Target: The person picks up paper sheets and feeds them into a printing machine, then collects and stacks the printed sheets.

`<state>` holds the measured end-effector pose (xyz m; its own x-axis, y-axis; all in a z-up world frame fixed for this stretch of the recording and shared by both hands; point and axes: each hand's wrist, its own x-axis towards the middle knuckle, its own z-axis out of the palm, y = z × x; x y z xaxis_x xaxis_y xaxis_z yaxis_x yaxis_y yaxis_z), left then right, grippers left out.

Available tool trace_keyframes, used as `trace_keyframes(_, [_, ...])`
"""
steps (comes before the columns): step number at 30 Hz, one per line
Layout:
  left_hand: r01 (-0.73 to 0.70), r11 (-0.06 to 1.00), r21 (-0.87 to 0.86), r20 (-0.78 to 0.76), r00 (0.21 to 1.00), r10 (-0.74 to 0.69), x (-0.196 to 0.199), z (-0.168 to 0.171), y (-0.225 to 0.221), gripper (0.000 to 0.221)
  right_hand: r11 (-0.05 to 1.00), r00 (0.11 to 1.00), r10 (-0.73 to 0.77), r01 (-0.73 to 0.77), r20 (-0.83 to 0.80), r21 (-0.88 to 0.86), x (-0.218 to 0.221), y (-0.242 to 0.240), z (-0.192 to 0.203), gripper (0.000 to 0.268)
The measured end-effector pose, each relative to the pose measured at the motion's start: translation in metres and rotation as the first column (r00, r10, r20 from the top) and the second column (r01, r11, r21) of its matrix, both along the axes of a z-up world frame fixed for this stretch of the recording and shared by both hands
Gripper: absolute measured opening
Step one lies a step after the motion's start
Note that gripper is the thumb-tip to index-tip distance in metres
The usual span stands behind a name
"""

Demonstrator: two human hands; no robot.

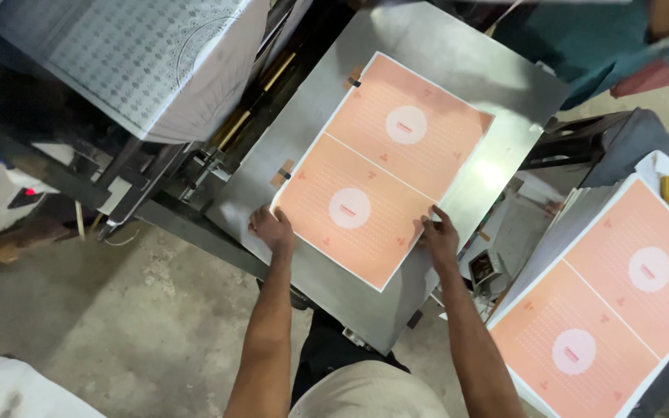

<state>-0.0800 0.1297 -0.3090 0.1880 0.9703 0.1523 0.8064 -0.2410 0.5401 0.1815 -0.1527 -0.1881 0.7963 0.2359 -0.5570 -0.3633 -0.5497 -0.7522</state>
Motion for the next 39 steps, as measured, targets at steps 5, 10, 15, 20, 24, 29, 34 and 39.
trace_keyframes(5, [-0.047,0.923,-0.382,0.023,0.998,0.060,-0.018,0.000,0.061,0.031,0.992,0.983,0.102,-0.112,0.150,0.062,-0.015,-0.023,0.068,0.045])
trace_keyframes(10, [-0.009,0.985,-0.173,-0.253,0.967,-0.035,-0.036,0.046,0.122,0.057,0.998,0.974,0.000,-0.013,0.228,0.056,-0.032,-0.090,0.103,0.037])
trace_keyframes(15, [0.443,0.877,-0.188,0.416,0.844,-0.338,-0.009,0.178,0.131,0.025,0.961,0.754,0.139,0.053,0.642,-0.271,-0.038,-0.234,0.108,0.027])
trace_keyframes(20, [0.581,0.813,0.037,0.609,0.632,-0.479,0.045,0.336,-0.014,0.012,0.715,0.609,0.237,0.418,0.757,-0.560,-0.057,-0.397,0.101,0.013])
trace_keyframes(24, [0.699,0.664,-0.265,0.619,0.651,-0.439,0.108,0.254,-0.175,0.013,0.475,0.660,0.250,0.554,0.708,-0.684,-0.079,-0.467,0.086,0.011])
trace_keyframes(29, [0.812,0.271,-0.517,0.524,0.550,-0.650,0.150,0.110,-0.377,0.090,0.703,0.712,0.137,0.420,0.688,-0.574,-0.102,-0.449,0.045,0.013])
trace_keyframes(34, [0.843,0.466,-0.267,0.429,0.537,-0.726,0.110,0.133,-0.460,0.057,0.812,0.716,0.162,0.295,0.679,-0.504,-0.122,-0.397,0.056,0.014])
trace_keyframes(39, [0.802,0.582,0.131,0.353,0.511,-0.784,0.107,0.176,-0.470,0.043,0.960,0.735,-0.008,0.197,0.678,-0.202,-0.127,-0.415,0.067,0.013])
